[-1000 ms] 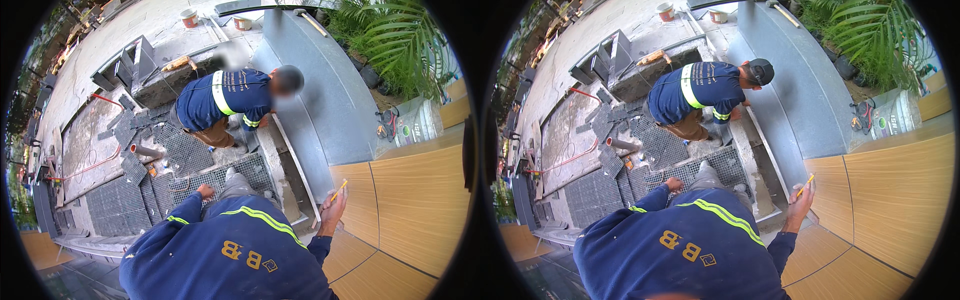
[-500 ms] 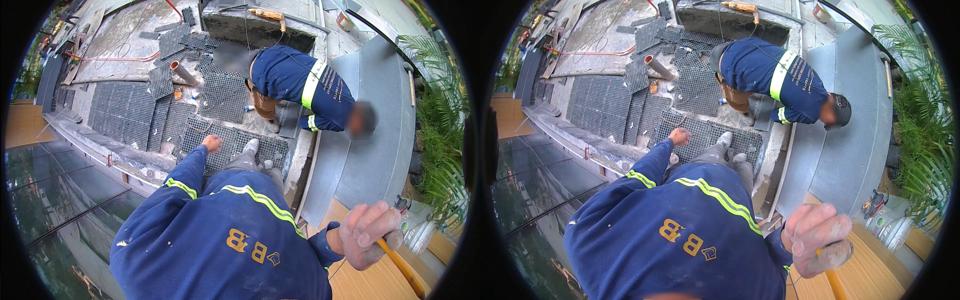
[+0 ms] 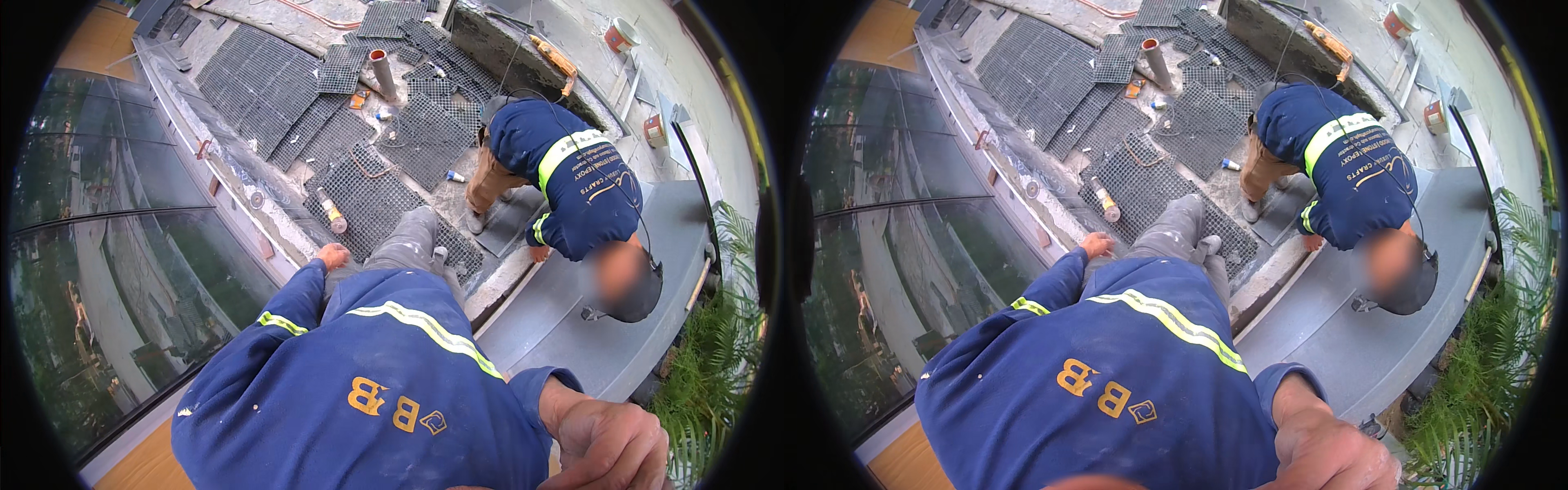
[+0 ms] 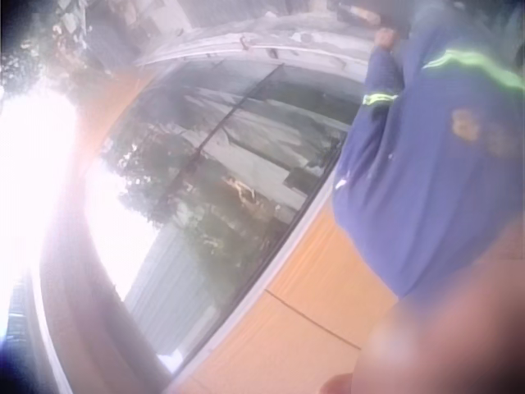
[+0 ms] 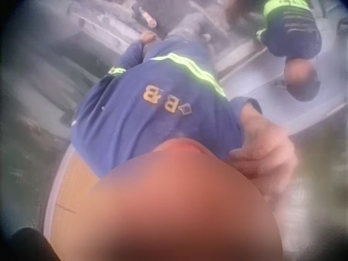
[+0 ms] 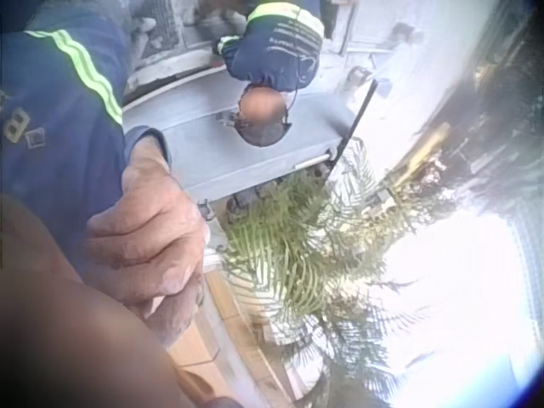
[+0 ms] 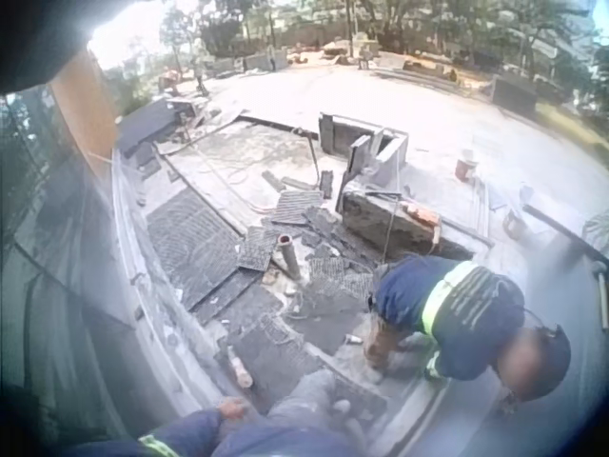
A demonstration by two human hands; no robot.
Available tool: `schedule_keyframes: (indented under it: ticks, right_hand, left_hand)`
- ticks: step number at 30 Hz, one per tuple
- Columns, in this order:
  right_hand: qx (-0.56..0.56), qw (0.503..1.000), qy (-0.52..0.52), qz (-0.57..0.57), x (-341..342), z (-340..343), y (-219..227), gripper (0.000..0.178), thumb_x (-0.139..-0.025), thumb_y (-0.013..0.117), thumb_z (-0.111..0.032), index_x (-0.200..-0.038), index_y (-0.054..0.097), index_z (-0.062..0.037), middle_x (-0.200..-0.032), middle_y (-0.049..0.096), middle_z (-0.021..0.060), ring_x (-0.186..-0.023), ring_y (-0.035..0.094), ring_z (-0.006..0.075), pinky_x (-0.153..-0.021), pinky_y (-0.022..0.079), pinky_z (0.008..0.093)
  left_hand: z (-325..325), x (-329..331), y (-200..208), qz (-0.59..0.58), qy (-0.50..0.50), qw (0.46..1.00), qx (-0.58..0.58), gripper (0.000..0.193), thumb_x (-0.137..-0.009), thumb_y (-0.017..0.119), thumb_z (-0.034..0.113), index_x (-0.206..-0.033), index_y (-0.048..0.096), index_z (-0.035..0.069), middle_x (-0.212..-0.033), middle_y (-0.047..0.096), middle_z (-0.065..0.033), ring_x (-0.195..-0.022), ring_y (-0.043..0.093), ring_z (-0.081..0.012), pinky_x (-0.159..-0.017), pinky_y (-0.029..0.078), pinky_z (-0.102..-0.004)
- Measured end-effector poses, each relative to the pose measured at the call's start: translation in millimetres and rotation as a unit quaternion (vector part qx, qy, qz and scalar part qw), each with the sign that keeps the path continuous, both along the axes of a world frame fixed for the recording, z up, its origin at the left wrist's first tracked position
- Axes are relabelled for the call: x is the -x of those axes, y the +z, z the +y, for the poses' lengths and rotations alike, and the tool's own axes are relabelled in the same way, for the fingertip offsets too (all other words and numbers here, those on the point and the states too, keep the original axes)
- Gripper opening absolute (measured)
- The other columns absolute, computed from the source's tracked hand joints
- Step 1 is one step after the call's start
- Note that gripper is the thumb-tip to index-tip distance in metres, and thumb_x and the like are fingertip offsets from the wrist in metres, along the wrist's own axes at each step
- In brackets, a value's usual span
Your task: The person applies mortar to a metal mesh surface using a trowel and positions a large stone tile into place. They then use a metal straightedge and pencil to mark alignment lines on the tile and surrounding area. The person continues to adjust the tile and measure the installation area.
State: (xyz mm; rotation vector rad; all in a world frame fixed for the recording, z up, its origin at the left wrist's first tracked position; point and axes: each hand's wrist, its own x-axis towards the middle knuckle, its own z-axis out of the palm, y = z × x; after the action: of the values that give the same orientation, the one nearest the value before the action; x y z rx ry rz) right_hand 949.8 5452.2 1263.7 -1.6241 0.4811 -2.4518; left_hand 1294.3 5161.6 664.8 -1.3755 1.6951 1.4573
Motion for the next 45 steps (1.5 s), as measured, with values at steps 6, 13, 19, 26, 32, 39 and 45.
schedule_keyframes:
  ticks: [6,13,19,26,32,39,45]
  right_hand:
    - [0.068,0.996,0.065,0.003,13,-38,9,0.023,-0.101,0.059,-0.022,-0.103,0.071,-0.0017,-0.085,0.070,0.0065,-0.061,0.066,0.0177,-0.053,0.054,0.0260]
    - [0.057,0.992,0.117,0.007,40,-123,4,0.025,-0.103,0.057,-0.020,-0.108,0.066,0.0023,-0.083,0.068,0.0085,-0.056,0.061,0.0163,-0.052,0.053,0.0249]
    - [-0.066,0.996,0.025,-0.047,70,-215,-46,0.027,-0.104,0.055,-0.018,-0.113,0.062,0.0058,-0.081,0.067,0.0103,-0.052,0.057,0.0151,-0.052,0.052,0.0240]
    - [-0.516,0.776,-0.226,-0.283,150,-343,-219,0.019,-0.099,0.073,-0.014,-0.101,0.056,-0.0035,-0.078,0.070,0.0071,-0.055,0.057,0.0052,-0.051,0.045,0.0196]
    - [-0.612,0.645,-0.201,-0.411,224,-371,-378,0.026,-0.103,0.066,-0.028,-0.108,0.069,-0.0018,-0.090,0.076,0.0067,-0.061,0.064,0.0082,-0.052,0.048,0.0223]
    - [-0.651,0.501,-0.166,-0.545,341,-413,-674,0.021,-0.101,0.057,-0.021,-0.105,0.068,-0.0034,-0.087,0.074,0.0079,-0.062,0.067,0.0155,-0.050,0.052,0.0284]
    - [-0.800,0.486,-0.068,-0.345,458,-440,-803,0.018,-0.094,0.059,-0.018,-0.098,0.070,-0.0043,-0.084,0.074,0.0104,-0.064,0.071,0.0199,-0.049,0.056,0.0348]
  left_hand:
    - [-9,-98,-51,0.081,-0.156,0.982,0.075,0.040,-0.087,0.071,0.035,-0.115,0.077,0.007,-0.115,0.076,-0.0158,-0.101,0.073,-0.0260,-0.093,0.055,-0.0364]
    - [-51,-55,13,-0.046,0.139,0.989,-0.036,0.033,-0.093,0.068,0.033,-0.117,0.073,0.011,-0.106,0.076,-0.0080,-0.093,0.072,-0.0225,-0.079,0.056,-0.0407]
    - [-167,-14,21,-0.004,0.255,0.964,-0.078,0.023,-0.099,0.063,0.029,-0.116,0.068,0.015,-0.103,0.073,-0.0047,-0.078,0.069,-0.0182,-0.069,0.054,-0.0375]
    - [-289,2,-10,0.015,0.286,0.957,-0.038,0.027,-0.100,0.056,0.022,-0.120,0.067,0.009,-0.102,0.073,-0.0103,-0.073,0.070,-0.0221,-0.061,0.057,-0.0370]
    - [-338,50,-34,0.088,0.312,0.939,-0.112,0.024,-0.098,0.055,0.018,-0.118,0.066,0.010,-0.091,0.070,-0.0079,-0.064,0.065,-0.0191,-0.052,0.050,-0.0321]
    - [-348,138,-89,0.063,0.287,0.955,-0.040,0.028,-0.100,0.052,0.015,-0.124,0.062,0.005,-0.101,0.071,-0.0100,-0.075,0.070,-0.0211,-0.060,0.055,-0.0334]
    - [-359,251,-187,0.059,0.241,0.968,-0.046,0.028,-0.102,0.052,0.016,-0.126,0.062,0.006,-0.102,0.072,-0.0103,-0.080,0.072,-0.0234,-0.065,0.056,-0.0340]
